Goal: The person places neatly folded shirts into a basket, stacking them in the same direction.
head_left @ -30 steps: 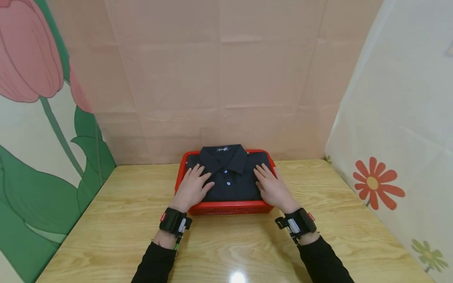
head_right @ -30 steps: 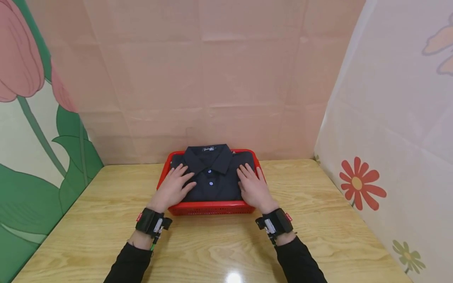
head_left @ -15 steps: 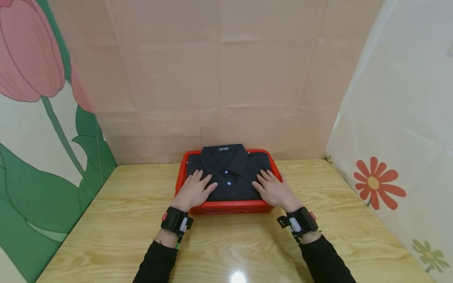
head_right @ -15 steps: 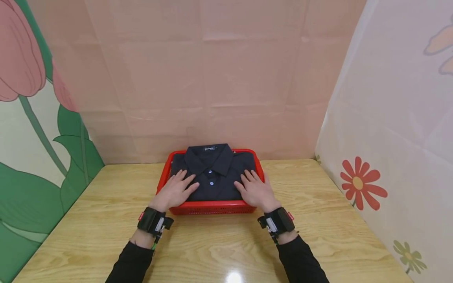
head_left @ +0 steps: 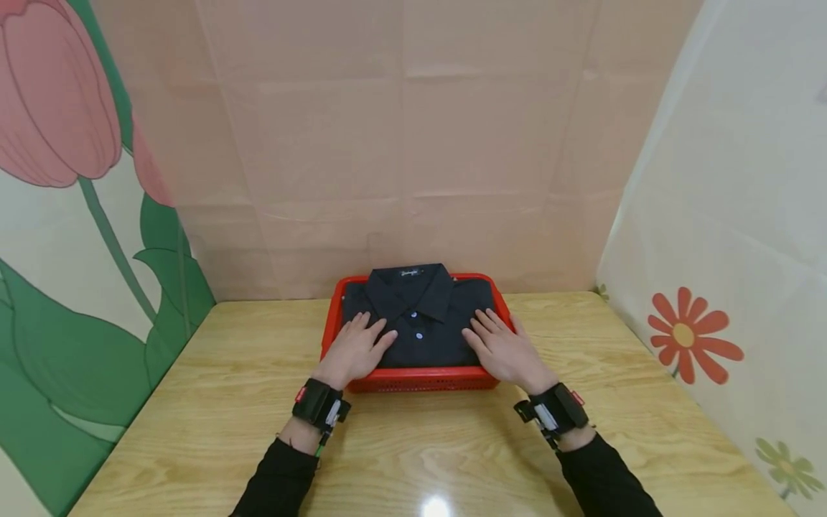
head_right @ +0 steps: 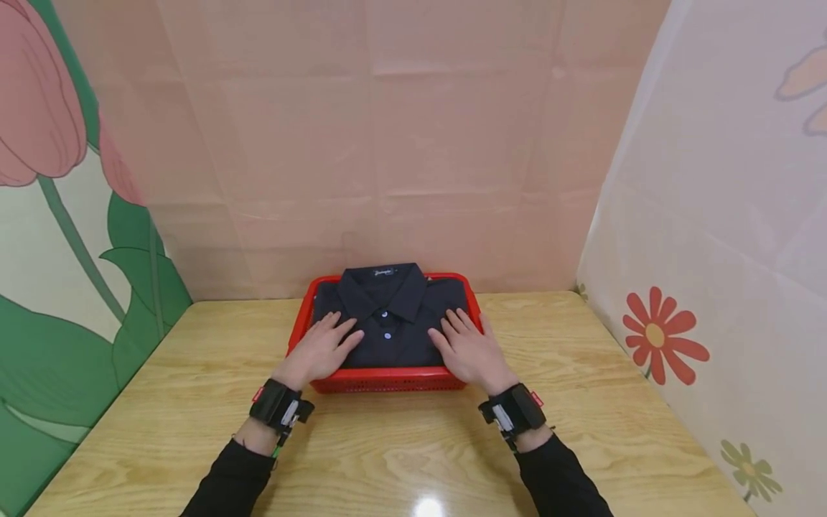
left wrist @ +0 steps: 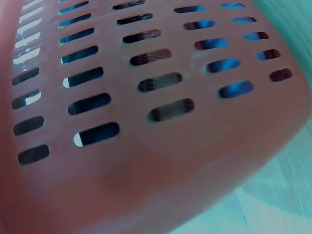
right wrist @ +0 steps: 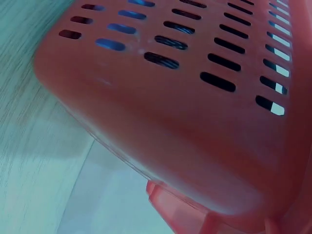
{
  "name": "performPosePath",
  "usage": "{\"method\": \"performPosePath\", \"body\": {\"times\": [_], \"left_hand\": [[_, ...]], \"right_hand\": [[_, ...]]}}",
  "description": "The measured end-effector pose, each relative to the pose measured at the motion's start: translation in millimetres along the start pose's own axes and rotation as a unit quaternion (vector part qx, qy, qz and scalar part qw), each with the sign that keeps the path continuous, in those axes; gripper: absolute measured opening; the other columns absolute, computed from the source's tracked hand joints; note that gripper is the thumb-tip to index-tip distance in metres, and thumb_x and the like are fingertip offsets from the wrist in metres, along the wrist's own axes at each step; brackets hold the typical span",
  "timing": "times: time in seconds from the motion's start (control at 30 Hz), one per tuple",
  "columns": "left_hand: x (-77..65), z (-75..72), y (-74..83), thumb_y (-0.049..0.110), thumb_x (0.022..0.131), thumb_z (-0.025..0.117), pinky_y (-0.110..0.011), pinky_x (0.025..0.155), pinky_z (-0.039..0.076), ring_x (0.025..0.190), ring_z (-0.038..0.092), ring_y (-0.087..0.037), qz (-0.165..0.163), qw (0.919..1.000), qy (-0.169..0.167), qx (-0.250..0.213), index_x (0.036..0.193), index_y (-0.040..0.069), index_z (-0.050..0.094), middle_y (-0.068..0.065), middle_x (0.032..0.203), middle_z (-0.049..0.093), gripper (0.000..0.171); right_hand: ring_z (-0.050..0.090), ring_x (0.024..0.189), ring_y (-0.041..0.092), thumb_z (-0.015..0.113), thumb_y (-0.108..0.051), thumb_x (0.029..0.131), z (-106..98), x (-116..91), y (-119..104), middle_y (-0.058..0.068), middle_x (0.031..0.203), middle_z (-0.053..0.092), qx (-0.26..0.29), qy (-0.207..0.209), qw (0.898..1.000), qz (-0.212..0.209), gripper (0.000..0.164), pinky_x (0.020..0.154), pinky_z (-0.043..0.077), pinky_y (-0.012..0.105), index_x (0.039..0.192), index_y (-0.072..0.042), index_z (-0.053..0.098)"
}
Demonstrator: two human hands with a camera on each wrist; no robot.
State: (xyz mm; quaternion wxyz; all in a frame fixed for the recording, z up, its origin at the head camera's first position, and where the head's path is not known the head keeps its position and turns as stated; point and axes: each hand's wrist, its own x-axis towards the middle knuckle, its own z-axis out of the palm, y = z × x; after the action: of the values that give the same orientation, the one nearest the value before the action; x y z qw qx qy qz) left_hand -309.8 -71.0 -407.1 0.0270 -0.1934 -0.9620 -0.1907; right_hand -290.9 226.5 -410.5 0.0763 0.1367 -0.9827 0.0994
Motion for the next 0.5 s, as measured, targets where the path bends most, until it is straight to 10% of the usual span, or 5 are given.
{"method": "performPosePath", "body": {"times": [0.3,0.5], "left_hand": [[-8.4,1.2,1.3,0.052,0.102,0.040,-0.043,0.091,0.053,0.104,0.065,-0.028,0.006,0.9937,0.099,0.052,0.104,0.007,0.076,-0.012,0.107,0.071,0.058],[-10.8,0.0,-0.5,0.050,0.101,0.044,-0.027,0.053,0.040,0.060,0.051,-0.014,0.003,0.9917,0.118,0.051,0.075,0.014,0.071,0.002,0.063,0.052,0.053]], "right_hand": [[0.044,0.138,0.032,0.031,-0.051,0.104,4.1,-7.4,1.6,0.014,0.138,0.058,0.044,0.037,0.998,-0.013,0.064,0.119,0.013,0.057,0.131,-0.003,0.063],[0.043,0.139,0.032,0.028,-0.047,0.106,2.6,-13.4,10.5,0.014,0.136,0.060,0.050,0.044,0.997,-0.030,0.060,0.119,0.010,0.058,0.130,-0.006,0.064]]}}
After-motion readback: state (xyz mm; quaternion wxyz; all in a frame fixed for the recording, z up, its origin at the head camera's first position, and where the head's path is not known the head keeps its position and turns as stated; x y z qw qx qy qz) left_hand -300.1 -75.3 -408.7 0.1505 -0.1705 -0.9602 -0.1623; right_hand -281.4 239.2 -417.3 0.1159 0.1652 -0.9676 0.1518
